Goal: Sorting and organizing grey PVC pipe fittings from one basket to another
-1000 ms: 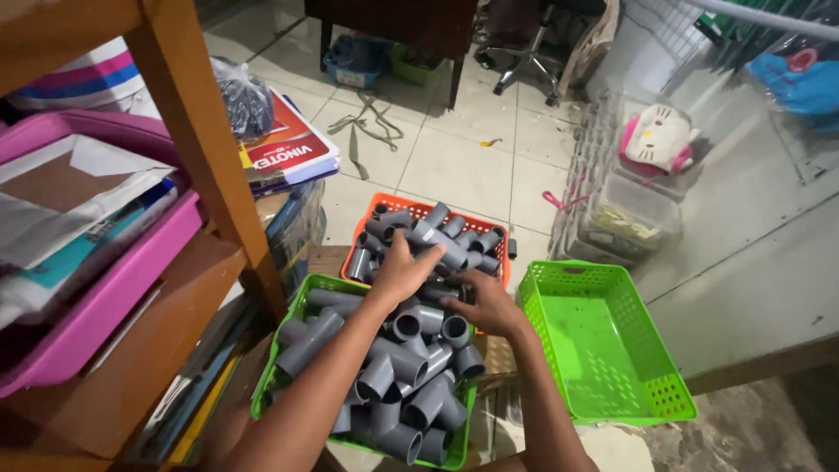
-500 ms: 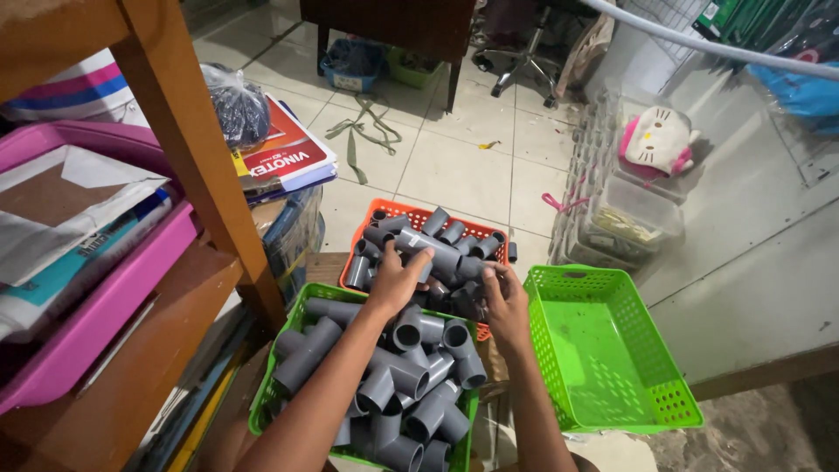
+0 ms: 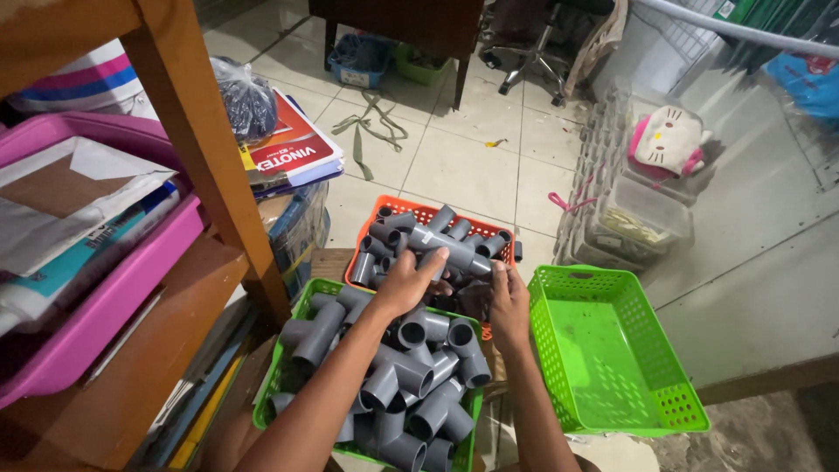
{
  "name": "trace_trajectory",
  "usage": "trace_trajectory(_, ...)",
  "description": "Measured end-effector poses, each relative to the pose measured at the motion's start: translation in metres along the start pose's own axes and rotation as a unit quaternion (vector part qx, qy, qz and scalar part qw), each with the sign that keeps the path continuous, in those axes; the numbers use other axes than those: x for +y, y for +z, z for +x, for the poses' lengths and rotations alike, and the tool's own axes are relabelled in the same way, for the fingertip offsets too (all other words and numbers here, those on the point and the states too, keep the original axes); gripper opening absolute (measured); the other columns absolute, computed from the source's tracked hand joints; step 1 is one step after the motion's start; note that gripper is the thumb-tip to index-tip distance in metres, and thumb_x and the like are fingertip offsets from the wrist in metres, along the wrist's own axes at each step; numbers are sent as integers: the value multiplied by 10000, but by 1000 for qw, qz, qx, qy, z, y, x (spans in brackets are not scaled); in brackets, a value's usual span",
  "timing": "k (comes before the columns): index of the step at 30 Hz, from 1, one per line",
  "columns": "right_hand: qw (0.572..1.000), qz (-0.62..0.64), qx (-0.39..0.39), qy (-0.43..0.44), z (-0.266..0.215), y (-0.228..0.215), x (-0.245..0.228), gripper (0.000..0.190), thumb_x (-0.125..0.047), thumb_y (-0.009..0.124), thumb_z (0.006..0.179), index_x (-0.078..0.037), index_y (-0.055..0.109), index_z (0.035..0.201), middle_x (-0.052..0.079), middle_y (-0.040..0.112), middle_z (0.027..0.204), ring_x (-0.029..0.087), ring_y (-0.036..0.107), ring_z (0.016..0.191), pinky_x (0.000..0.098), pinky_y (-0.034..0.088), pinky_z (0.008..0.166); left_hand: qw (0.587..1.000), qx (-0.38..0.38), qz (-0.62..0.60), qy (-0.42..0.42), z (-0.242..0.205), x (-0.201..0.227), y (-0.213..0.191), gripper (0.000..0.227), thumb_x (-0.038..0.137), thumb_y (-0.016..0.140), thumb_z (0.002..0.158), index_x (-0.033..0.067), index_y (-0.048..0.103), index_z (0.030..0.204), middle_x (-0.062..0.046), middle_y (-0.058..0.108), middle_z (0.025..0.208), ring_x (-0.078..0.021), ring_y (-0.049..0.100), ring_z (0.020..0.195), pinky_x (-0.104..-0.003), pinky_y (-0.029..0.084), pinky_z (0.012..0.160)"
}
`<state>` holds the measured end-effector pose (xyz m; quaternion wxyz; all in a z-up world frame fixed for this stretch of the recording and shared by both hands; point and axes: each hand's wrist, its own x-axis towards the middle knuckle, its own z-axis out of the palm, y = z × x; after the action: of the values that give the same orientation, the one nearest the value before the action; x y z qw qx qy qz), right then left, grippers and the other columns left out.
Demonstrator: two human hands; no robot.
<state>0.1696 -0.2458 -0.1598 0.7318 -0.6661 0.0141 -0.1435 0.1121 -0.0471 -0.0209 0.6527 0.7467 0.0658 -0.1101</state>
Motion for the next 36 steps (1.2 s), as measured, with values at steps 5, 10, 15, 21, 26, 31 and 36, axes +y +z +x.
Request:
trace_trajectory(5,998,41,34,13,-4,8,-2,304,-265,526,1099,-1,638,1200,139,682,826,173,663,618,296,588,572,999,-12,-16,25,-1,-1,0,815,662,654,865,-55,602,1251,-287,678,1255,-387,632,1247,-525,492,1073)
trace_trajectory(10,997,43,58,18,-9,7,-6,327,-332,512,1104,-30,629,1151,193,706,860,236,704,651,376,620,601,992,-8,-107,64,36,-37,2,578,438,707,937,-66,577,1189,-279,722,1013,-312,768,802,-371,650,701)
trace_trajectory(15,999,27,35,5,-13,8,-7,265,-289,539,1090,-50,592,1191,166,686,837,222,691,647,346,605,570,994,-25,-81,65,38,-40,-2,635,456,703,929,-56,537,1266,-286,729,998,-317,768,774,-383,659,658)
trace_trajectory(21,999,-11,-6,-42,-23,5,-27,291,-214,536,1083,-23,626,1282,149,685,881,188,656,726,345,612,665,981,-24,-177,80,61,-65,1,601,355,703,957,-83,485,1305,-304,717,962,-336,757,665,-370,673,557)
trace_trajectory(26,994,-79,-27,-77,-19,2,-18,294,-200,570,1062,-56,711,1276,164,710,910,193,640,797,386,614,721,968,-8,-235,85,85,-85,8,512,295,618,1011,-62,417,1318,-260,706,881,-312,740,595,-317,657,499)
trace_trajectory(31,989,-94,-61,-101,-27,5,-38,322,-168,573,1048,-56,689,1327,224,734,988,234,644,901,447,588,841,971,-21,-220,90,82,-81,8,463,290,612,1017,-71,422,1236,-255,694,788,-300,738,579,-305,662,486)
trace_trajectory(36,985,-109,-85,-100,-22,-1,-34,327,-157,588,1037,-45,684,1328,219,753,1046,215,651,967,437,570,895,987,-22,-147,64,79,-74,3,486,417,631,985,-61,644,898,-224,714,721,-286,758,617,-346,669,558)
